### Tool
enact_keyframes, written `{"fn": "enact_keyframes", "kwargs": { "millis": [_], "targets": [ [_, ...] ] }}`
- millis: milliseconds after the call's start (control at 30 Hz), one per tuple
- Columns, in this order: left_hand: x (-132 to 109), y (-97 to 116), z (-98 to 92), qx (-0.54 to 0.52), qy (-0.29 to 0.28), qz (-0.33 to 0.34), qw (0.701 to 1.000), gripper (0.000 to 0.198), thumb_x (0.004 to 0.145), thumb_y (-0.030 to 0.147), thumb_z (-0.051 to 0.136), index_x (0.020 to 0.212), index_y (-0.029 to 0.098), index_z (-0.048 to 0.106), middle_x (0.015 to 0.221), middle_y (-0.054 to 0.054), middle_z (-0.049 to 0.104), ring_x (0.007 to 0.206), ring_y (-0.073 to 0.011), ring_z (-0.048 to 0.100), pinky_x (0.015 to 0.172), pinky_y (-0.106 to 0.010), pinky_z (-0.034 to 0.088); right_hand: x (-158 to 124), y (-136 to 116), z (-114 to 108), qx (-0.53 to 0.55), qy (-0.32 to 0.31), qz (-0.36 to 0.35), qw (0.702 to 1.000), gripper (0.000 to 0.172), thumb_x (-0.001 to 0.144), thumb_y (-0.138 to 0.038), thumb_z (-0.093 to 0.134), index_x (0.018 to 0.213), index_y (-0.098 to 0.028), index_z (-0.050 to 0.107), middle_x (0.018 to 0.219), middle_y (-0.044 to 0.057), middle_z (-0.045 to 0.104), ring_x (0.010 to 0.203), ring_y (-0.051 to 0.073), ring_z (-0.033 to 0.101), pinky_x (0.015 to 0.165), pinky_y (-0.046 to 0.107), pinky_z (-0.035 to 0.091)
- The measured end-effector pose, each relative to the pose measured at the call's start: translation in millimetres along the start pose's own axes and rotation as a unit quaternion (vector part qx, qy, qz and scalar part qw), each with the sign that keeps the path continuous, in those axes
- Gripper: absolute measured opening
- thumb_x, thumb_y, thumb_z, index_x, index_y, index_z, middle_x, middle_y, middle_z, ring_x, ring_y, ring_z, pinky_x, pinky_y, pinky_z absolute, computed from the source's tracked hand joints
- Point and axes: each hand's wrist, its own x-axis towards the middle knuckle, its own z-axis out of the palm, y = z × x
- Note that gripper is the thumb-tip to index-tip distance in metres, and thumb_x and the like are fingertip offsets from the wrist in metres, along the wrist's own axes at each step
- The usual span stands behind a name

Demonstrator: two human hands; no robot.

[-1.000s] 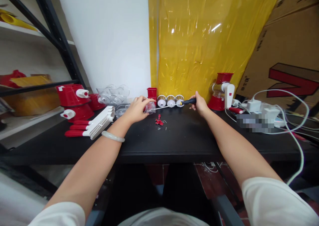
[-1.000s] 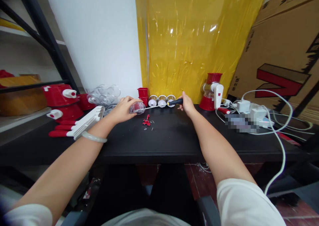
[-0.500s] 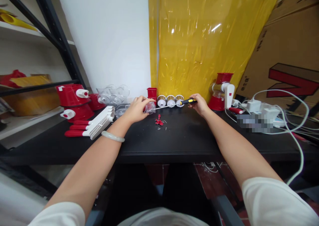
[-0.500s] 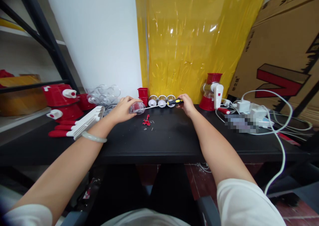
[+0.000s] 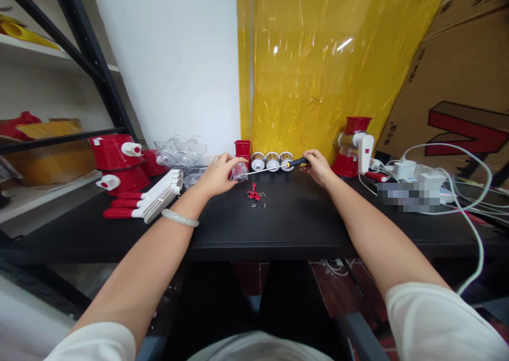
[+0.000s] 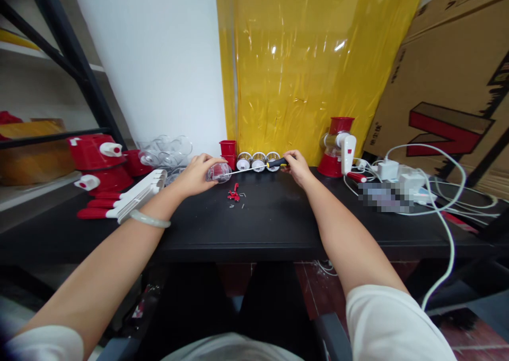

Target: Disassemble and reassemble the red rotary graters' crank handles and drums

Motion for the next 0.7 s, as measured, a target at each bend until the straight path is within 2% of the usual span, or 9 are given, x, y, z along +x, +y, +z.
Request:
{"fn": "enact_keyframes", "kwargs": {
  "millis": [100,167,233,333,400,533,700],
  "targets": [
    [-0.1,1.1,-0.8,0.001,-0.004,-0.003,1.0,0.065,0.077,0.022,0.069,0.139,0.032,0.053,0.119,-0.008,0.05,0.112,-0.0318,0.049,0.101,-0.048,0.043,-2.1,-1.4,-0.3,0.033,-0.019,0.008,0.999,0.024,0.067,-0.032,0.067,0.084,-0.024,0.051,0.069,-0.006,0.053,0.055,0.009,0.054,0.052,0.023,0.052],
    [0.0,1.6,-1.1,0.005,-0.006,-0.003,1.0,0.065,0.077,0.021,0.068,0.139,0.031,0.053,0.119,-0.008,0.05,0.112,-0.0316,0.049,0.101,-0.047,0.044,-1.6,-0.8,-0.9,0.039,-0.02,0.008,0.999,0.023,0.068,-0.033,0.066,0.082,-0.024,0.051,0.068,-0.006,0.054,0.055,0.01,0.054,0.051,0.023,0.052],
    [0.0,1.9,-1.3,0.008,-0.006,-0.004,1.0,0.065,0.076,0.021,0.068,0.139,0.031,0.053,0.119,-0.008,0.05,0.112,-0.0315,0.049,0.101,-0.047,0.044,0.7,1.0,-1.7,0.018,-0.009,0.01,1.0,0.026,0.074,-0.044,0.065,0.08,-0.023,0.05,0.064,-0.005,0.053,0.05,0.01,0.052,0.049,0.024,0.051],
    [0.0,2.0,-1.4,0.008,-0.005,-0.007,1.0,0.065,0.076,0.021,0.068,0.138,0.033,0.053,0.119,-0.008,0.05,0.112,-0.0316,0.049,0.101,-0.047,0.044,5.0,4.7,-3.7,-0.052,0.007,0.001,0.999,0.045,0.083,-0.067,0.054,0.074,-0.023,0.05,0.051,-0.006,0.046,0.039,0.009,0.043,0.043,0.025,0.047],
    [0.0,2.0,-1.5,0.008,-0.006,-0.008,1.0,0.066,0.076,0.021,0.068,0.139,0.033,0.052,0.119,-0.008,0.05,0.113,-0.032,0.049,0.1,-0.048,0.044,6.6,6.5,-5.1,-0.099,0.01,-0.017,0.995,0.052,0.083,-0.074,0.052,0.071,-0.023,0.051,0.044,-0.007,0.039,0.035,0.009,0.037,0.039,0.024,0.044],
    [-0.2,1.7,-1.5,0.007,-0.007,-0.007,1.0,0.066,0.076,0.021,0.068,0.139,0.032,0.052,0.119,-0.008,0.05,0.113,-0.0319,0.049,0.1,-0.048,0.045,5.7,7.0,-4.4,-0.109,0.016,-0.033,0.993,0.042,0.079,-0.06,0.067,0.072,-0.023,0.05,0.045,-0.009,0.037,0.037,0.008,0.037,0.039,0.022,0.042],
    [-0.7,0.5,-0.3,0.004,-0.002,-0.005,1.0,0.066,0.076,0.021,0.068,0.138,0.034,0.052,0.119,-0.007,0.051,0.111,-0.0312,0.049,0.1,-0.048,0.044,2.3,2.6,0.1,-0.013,0.009,0.003,1.0,0.029,0.072,-0.04,0.07,0.086,-0.024,0.049,0.065,-0.007,0.052,0.048,0.008,0.048,0.047,0.022,0.048]
  ]
}}
